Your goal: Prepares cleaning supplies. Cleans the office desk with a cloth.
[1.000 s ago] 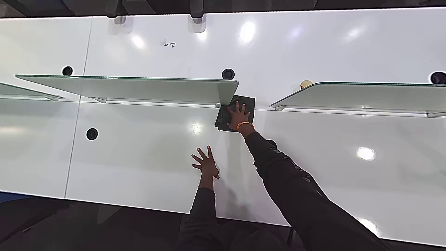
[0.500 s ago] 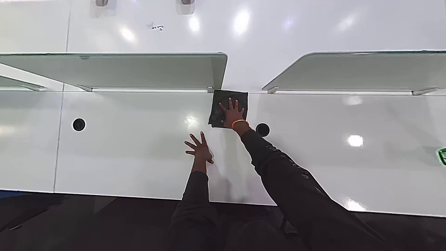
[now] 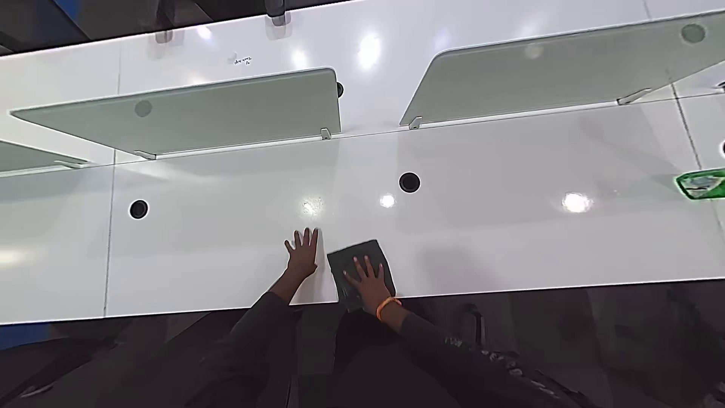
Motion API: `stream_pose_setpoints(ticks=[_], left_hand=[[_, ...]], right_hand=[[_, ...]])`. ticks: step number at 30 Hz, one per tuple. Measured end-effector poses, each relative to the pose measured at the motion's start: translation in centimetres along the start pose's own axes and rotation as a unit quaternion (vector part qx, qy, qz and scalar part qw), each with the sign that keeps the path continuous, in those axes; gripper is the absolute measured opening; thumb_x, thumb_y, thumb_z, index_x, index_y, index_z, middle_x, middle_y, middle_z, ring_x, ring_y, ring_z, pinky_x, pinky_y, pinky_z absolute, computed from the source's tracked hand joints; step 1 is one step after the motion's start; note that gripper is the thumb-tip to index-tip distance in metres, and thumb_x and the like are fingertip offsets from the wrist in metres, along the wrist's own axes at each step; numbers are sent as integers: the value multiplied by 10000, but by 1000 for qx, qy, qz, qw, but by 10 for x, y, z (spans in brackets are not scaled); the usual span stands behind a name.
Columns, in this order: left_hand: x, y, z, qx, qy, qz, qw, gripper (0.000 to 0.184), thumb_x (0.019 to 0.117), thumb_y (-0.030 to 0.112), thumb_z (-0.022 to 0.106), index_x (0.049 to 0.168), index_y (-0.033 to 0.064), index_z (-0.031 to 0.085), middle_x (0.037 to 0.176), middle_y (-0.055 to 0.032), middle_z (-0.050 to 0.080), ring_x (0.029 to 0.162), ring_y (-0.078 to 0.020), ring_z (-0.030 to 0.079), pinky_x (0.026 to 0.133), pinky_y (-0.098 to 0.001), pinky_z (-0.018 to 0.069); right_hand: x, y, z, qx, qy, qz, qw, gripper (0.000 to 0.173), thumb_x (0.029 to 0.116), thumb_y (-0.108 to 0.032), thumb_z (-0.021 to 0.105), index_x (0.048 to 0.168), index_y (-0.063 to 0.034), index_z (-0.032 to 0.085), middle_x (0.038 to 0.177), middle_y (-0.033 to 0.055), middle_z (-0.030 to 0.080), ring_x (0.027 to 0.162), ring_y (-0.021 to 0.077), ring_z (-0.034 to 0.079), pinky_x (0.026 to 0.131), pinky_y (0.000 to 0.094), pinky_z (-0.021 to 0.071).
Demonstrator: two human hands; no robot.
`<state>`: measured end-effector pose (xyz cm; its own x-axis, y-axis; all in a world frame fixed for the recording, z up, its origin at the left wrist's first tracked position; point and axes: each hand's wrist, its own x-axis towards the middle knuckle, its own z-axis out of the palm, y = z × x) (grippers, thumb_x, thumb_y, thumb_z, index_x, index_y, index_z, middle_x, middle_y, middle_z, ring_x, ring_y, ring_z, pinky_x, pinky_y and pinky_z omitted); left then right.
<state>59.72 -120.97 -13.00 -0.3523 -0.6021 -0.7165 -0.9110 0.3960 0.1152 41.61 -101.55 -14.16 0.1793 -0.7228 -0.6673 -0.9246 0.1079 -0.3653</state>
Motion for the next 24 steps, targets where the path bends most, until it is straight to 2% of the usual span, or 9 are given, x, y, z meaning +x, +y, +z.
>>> stream_pose_setpoints(ticks=[3, 4, 6, 8, 15, 16, 19, 21, 24], left_hand=[[-57, -30, 28, 30, -60, -11, 998, 1262, 726, 281, 902, 1678, 186, 79, 1732, -201, 47, 1548, -562, 41, 1098, -865, 141], [-74, -37, 34, 33, -71, -16, 997, 1234, 746, 314, 889, 1677, 190, 89, 1733, -194, 59, 1552, -552, 49, 1107, -856, 148], [-104, -47, 53, 26, -89, -30, 995, 1179, 777, 364, 855, 1676, 199, 110, 1736, -173, 72, 1560, -530, 59, 1121, -836, 159], [-119, -52, 74, 14, -106, -44, 993, 1147, 805, 379, 841, 1676, 206, 115, 1742, -155, 48, 1564, -521, 39, 1132, -823, 159], [-137, -23, 113, -23, -89, -67, 994, 913, 884, 403, 764, 1637, 188, 296, 1748, -111, 71, 1579, -467, 82, 1160, -776, 182], [-140, -16, 115, -31, -83, -56, 994, 795, 914, 387, 732, 1594, 156, 391, 1743, -105, 116, 1582, -440, 110, 1172, -761, 182], [-152, 4, 122, -44, -65, -14, 997, 375, 994, 327, 626, 1278, 92, 699, 1676, -53, 348, 1575, -339, 229, 1211, -701, 180], [-160, 15, 130, -50, -54, -6, 997, 323, 1005, 325, 600, 1183, 94, 740, 1626, -30, 439, 1560, -312, 277, 1215, -689, 177], [-161, 25, 137, -65, -44, -30, 996, 338, 1019, 357, 574, 1172, 105, 740, 1606, -22, 467, 1558, -308, 281, 1208, -705, 175]], right_hand=[[-43, 21, 37, -19, -2, -16, 1000, 1112, 731, -90, 825, 1615, -465, 265, 1754, 64, 72, 1583, 473, 35, 1110, 855, 149], [-54, 36, 40, -19, 6, -10, 1000, 1052, 767, -95, 796, 1607, -470, 287, 1753, 48, 95, 1586, 457, 57, 1119, 841, 163], [-74, 68, 37, -11, 12, 26, 1000, 856, 901, -194, 712, 1602, -469, 306, 1754, 34, 98, 1594, 431, 62, 1144, 811, 173], [-85, 94, 26, 8, 17, 71, 997, 770, 950, -265, 673, 1603, -458, 314, 1755, 19, 90, 1598, 415, 56, 1159, 789, 180], [-43, 151, -40, 25, 93, 115, 989, 778, 938, -356, 690, 1615, -417, 311, 1749, 93, 100, 1581, 471, 75, 1117, 826, 204], [-31, 158, -57, 33, 101, 130, 986, 784, 939, -359, 694, 1618, -411, 305, 1747, 102, 100, 1580, 475, 71, 1111, 829, 208], [2, 166, -97, 63, 137, 200, 968, 775, 952, -376, 689, 1621, -404, 301, 1744, 112, 104, 1578, 474, 86, 1100, 826, 246], [16, 153, -102, 86, 158, 238, 954, 750, 974, -399, 663, 1628, -380, 296, 1741, 134, 98, 1574, 489, 80, 1091, 850, 224], [20, 103, -79, 89, 167, 212, 959, 742, 975, -398, 647, 1632, -355, 304, 1734, 161, 123, 1565, 523, 63, 1087, 882, 157]])
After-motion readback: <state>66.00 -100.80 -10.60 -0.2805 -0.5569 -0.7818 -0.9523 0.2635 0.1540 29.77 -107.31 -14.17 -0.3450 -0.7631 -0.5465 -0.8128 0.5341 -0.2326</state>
